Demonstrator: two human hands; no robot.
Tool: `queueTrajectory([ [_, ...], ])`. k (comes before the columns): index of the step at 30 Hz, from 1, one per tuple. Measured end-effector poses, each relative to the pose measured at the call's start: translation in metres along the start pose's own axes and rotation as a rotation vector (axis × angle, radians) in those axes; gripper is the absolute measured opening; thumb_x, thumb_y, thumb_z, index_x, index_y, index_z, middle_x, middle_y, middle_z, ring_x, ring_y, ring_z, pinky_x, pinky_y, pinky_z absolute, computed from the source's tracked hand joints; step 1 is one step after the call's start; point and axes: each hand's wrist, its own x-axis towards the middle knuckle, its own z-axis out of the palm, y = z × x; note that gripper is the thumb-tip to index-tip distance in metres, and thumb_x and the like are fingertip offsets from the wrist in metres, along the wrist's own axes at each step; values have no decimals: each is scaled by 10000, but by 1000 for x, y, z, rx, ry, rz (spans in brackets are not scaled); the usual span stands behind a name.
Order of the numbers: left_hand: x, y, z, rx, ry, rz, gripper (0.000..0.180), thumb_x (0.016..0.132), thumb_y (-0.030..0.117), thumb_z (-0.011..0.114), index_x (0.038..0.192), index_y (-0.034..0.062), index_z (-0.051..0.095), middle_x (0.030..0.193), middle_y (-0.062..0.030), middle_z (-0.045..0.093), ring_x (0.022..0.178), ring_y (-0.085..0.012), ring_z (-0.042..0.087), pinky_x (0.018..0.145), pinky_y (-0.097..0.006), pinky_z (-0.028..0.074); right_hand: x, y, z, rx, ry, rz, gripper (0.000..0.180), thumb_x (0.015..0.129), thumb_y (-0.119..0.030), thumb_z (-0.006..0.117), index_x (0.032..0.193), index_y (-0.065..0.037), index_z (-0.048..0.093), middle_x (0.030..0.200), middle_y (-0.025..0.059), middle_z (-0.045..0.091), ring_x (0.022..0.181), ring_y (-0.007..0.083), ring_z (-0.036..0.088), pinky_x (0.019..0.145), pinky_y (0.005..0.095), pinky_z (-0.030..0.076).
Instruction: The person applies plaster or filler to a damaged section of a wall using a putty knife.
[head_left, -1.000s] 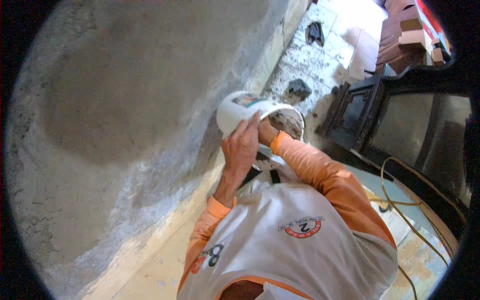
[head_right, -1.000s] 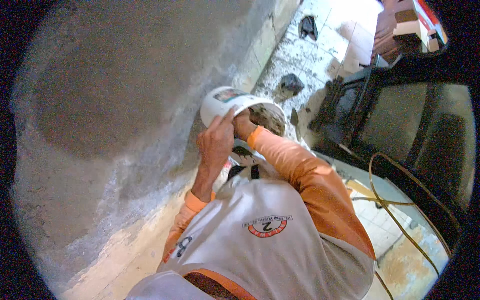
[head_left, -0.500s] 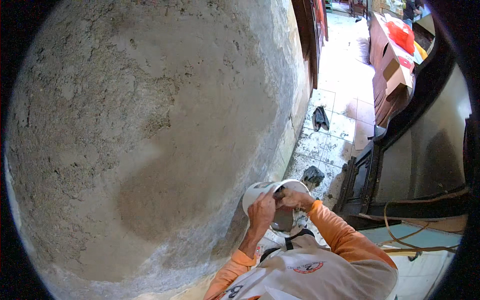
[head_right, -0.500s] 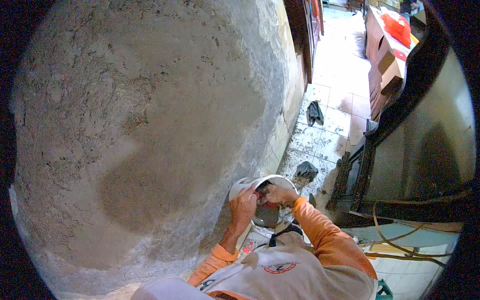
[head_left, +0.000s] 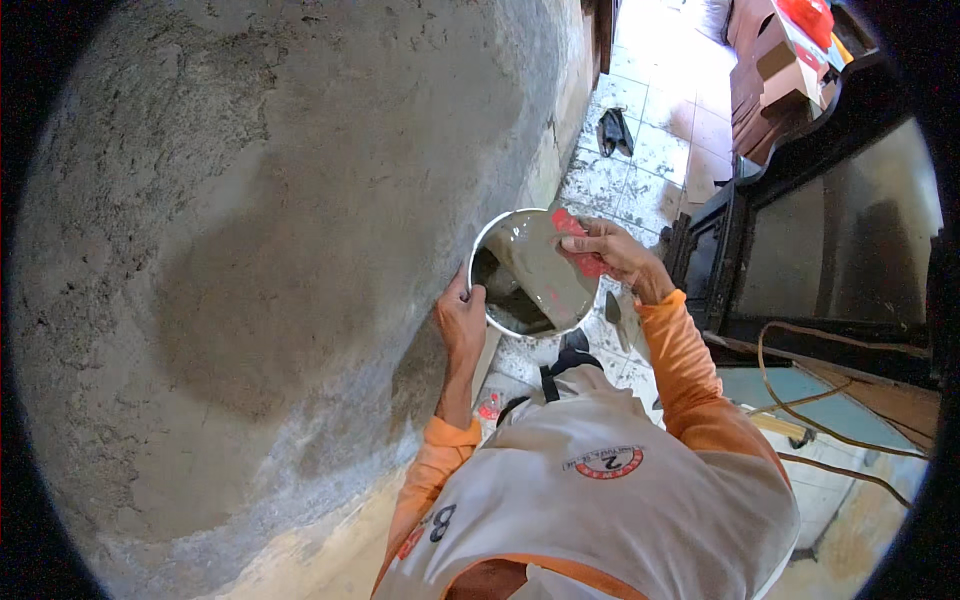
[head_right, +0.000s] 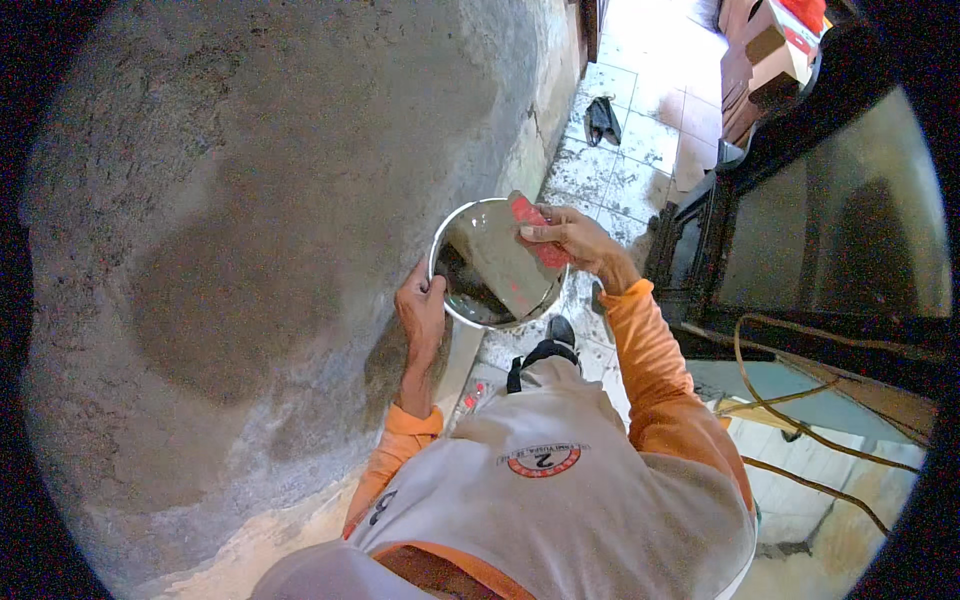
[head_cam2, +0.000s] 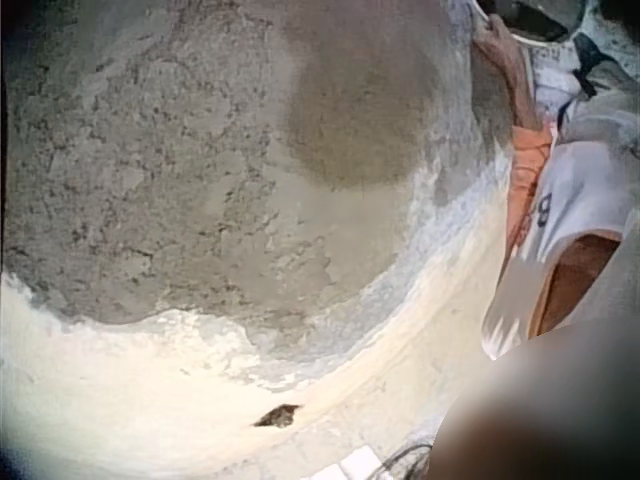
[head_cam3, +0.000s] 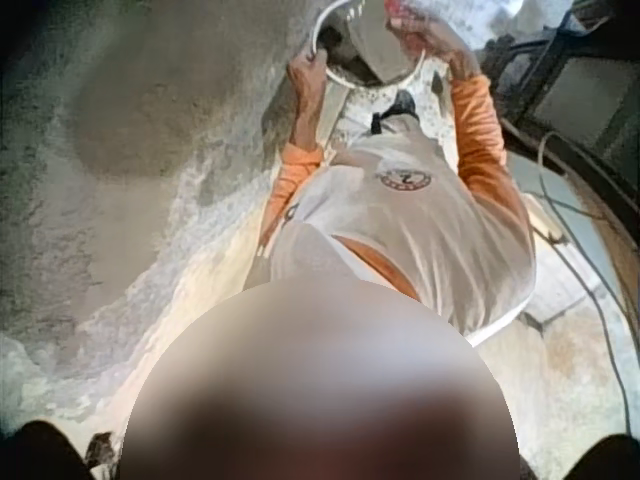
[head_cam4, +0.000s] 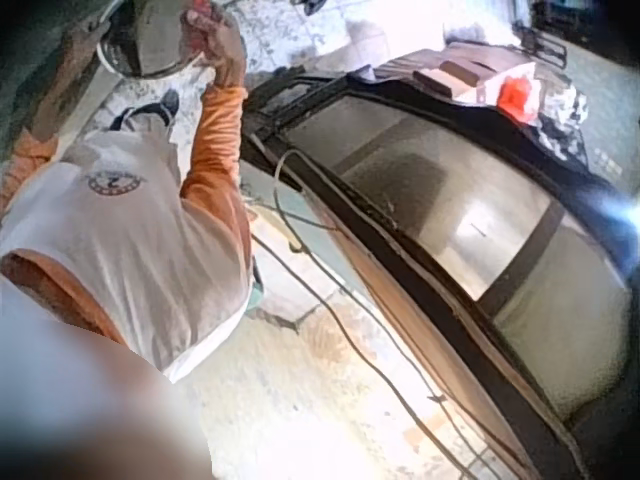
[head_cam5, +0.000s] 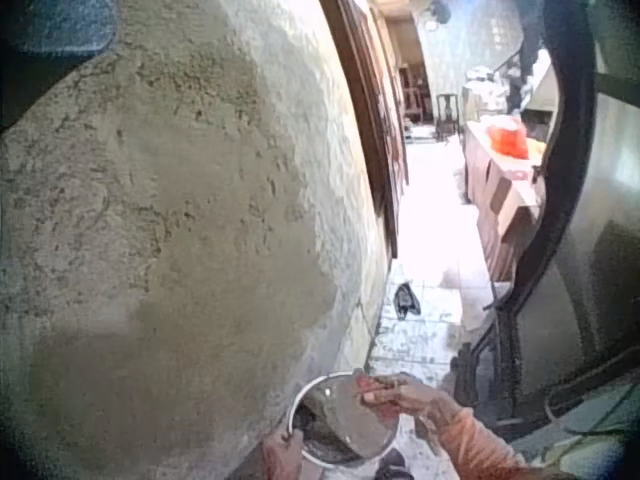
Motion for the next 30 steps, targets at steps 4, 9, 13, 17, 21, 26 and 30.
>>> queueTrajectory([
  [4, 6, 10, -5, -47, 54, 16, 499, 891, 73, 624, 1387, 20, 640, 974, -151, 757, 766, -132, 624, 747, -323, 525, 0, -3, 8, 32, 79, 14, 504, 954, -181, 770, 1376, 25, 588, 1172, 61, 706, 1024, 148, 683, 892, 295, 567],
  [9, 3, 14, -16, -18, 53, 52, 484, 890, 66, 623, 1369, 0, 646, 822, -117, 670, 704, -140, 564, 692, -326, 504, 10, -28, 20, 134, 87, -115, 482, 963, -147, 759, 1376, 18, 572, 1168, 48, 696, 1006, 131, 677, 891, 272, 561],
  [13, -7, 6, -15, -138, 80, 98, 468, 892, 66, 617, 1354, -3, 657, 783, -110, 630, 696, -135, 547, 673, -335, 494, 50, -92, 23, 140, 119, -370, 567, 983, -155, 722, 1449, 58, 478, 1264, 112, 664, 1108, 180, 667, 961, 313, 558],
  [17, -19, -11, -14, -146, 42, 59, 479, 892, 52, 605, 1366, 5, 656, 800, -104, 646, 718, -136, 566, 686, -335, 504, 111, -186, 24, 120, 190, -803, 556, 983, -180, 705, 1437, 59, 491, 1285, 148, 660, 1115, 233, 679, 972, 358, 569],
  [21, -34, -29, -18, -194, 52, 160, 511, 877, 27, 615, 1386, 42, 657, 918, -155, 740, 745, -164, 617, 715, -343, 520, 150, -269, 36, 111, 266, -965, 465, 962, -142, 702, 1363, 49, 561, 1247, 142, 675, 1076, 227, 688, 945, 365, 576],
  [26, -57, -56, -31, -18, -44, -83, 537, 864, 17, 627, 1399, 53, 652, 1098, -212, 757, 939, -228, 717, 867, -356, 540, 175, -316, 65, -87, 490, -1005, 300, 979, -107, 690, 1242, 24, 628, 1127, 89, 701, 972, 175, 687, 879, 331, 574],
  [30, -68, -76, -38, -63, -67, -91, 548, 865, 45, 637, 1414, 43, 632, 1231, -250, 719, 1100, -318, 722, 965, -384, 533, 184, -320, 86, -33, 431, -995, 308, 993, -97, 681, 1268, 35, 641, 1120, 91, 711, 954, 171, 684, 883, 330, 571],
])
